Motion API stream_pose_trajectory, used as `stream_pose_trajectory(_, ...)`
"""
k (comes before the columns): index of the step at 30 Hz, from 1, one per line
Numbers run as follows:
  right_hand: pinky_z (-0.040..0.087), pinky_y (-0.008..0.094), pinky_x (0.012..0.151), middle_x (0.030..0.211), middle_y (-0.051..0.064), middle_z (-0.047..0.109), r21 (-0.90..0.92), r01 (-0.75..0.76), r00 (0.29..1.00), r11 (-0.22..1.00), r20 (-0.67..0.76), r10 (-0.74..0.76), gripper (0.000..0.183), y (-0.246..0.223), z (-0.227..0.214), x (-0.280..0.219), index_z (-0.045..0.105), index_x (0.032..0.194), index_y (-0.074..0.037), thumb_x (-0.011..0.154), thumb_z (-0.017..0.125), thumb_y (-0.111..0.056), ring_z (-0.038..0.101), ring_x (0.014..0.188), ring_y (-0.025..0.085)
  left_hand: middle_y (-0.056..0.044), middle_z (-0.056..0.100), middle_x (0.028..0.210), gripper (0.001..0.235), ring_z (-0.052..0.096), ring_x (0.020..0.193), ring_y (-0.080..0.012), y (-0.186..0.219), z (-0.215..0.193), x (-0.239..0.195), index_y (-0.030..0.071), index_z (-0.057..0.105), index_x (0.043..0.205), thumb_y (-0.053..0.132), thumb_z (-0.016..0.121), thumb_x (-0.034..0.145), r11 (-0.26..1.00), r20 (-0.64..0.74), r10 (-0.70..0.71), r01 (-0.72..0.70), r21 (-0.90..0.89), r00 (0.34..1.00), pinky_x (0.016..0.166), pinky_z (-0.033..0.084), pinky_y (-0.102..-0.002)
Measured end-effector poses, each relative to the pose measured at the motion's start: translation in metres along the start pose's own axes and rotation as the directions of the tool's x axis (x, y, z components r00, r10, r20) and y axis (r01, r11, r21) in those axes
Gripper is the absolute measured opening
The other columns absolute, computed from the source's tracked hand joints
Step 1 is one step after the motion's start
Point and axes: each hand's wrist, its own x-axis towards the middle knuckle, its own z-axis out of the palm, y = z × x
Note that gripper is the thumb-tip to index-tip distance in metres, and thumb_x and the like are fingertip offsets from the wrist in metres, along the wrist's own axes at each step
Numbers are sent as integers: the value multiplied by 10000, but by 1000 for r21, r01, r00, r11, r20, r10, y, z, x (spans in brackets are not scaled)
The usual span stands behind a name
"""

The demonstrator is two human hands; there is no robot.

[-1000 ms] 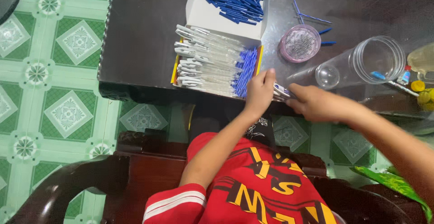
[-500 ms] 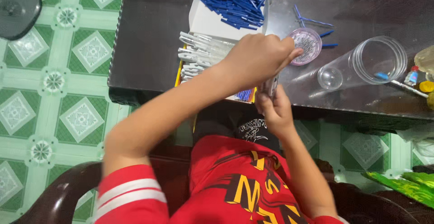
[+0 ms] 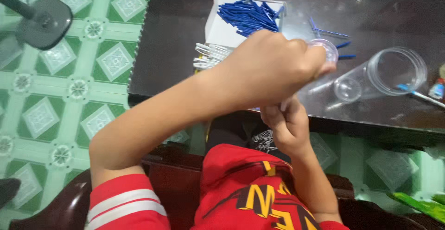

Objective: The person assembles pens by inserting blue ink cartridges into clear plastic barrels. They pick up barrels and cartridges from a box and the table, insert the cartridges, and place the assembled pens into a clear plastic cup.

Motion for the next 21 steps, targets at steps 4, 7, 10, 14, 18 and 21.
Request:
stream_pose_trajectory(4, 445, 327, 579, 750, 52, 554, -233, -3, 997, 973, -73, -14, 129, 6, -7, -5, 439, 923, -86, 1024, 497, -143, 513, 613, 163, 10, 542, 581, 453, 521, 411, -247, 13, 3, 4, 171, 508, 770, 483, 631, 1076, 998, -116, -57, 58, 11, 992, 374, 331, -392)
stream_pose_trajectory(7, 413, 324, 589, 711, 16, 539, -303, 0, 997, 953, -73, -24, 174, 6, -13, -18, 463, 932, -114, 1060, 473, -231, 484, 595, 141, -30, 585, 570, 432, 558, 402, -311, 3, -9, 12, 166, 527, 785, 479, 611, 1070, 997, -107, -73, 73, -5, 992, 361, 381, -430)
stream_pose_trajectory(10, 413, 335, 585, 698, 6, 524, -373, -19, 994, 928, -109, -24, 215, 4, -4, -8, 474, 917, -102, 1071, 468, -252, 476, 585, 138, -25, 565, 547, 417, 536, 380, -327, 1, -14, 18, 162, 527, 807, 465, 587, 1086, 997, -89, -68, 71, 34, 994, 349, 370, -440)
stream_pose_trajectory(14, 403, 325, 576, 732, 43, 465, -292, 113, 981, 950, -118, -154, 266, 4, -9, -4, 457, 871, -56, 1064, 477, -238, 447, 624, 159, -32, 543, 537, 437, 512, 383, -346, 7, -12, 25, 156, 510, 775, 459, 551, 1087, 996, -109, -84, 82, -27, 990, 372, 370, -444)
stream_pose_trajectory(18, 412, 319, 576, 714, 30, 543, -386, 81, 983, 919, -119, -137, 323, 13, -18, -12, 522, 871, -76, 1072, 474, -324, 490, 587, 150, -27, 551, 571, 415, 531, 398, -354, -2, -23, 35, 155, 505, 790, 422, 556, 1105, 998, -127, -68, 67, -11, 990, 360, 356, -439)
stream_pose_trajectory(21, 437, 315, 613, 697, 1, 599, -419, 44, 979, 907, -164, -123, 347, 23, -20, -16, 602, 897, -97, 1055, 499, -389, 523, 601, 135, -58, 628, 609, 398, 581, 425, -385, -3, -22, 39, 154, 571, 787, 421, 558, 1083, 997, -106, -71, 67, -49, 992, 353, 407, -476)
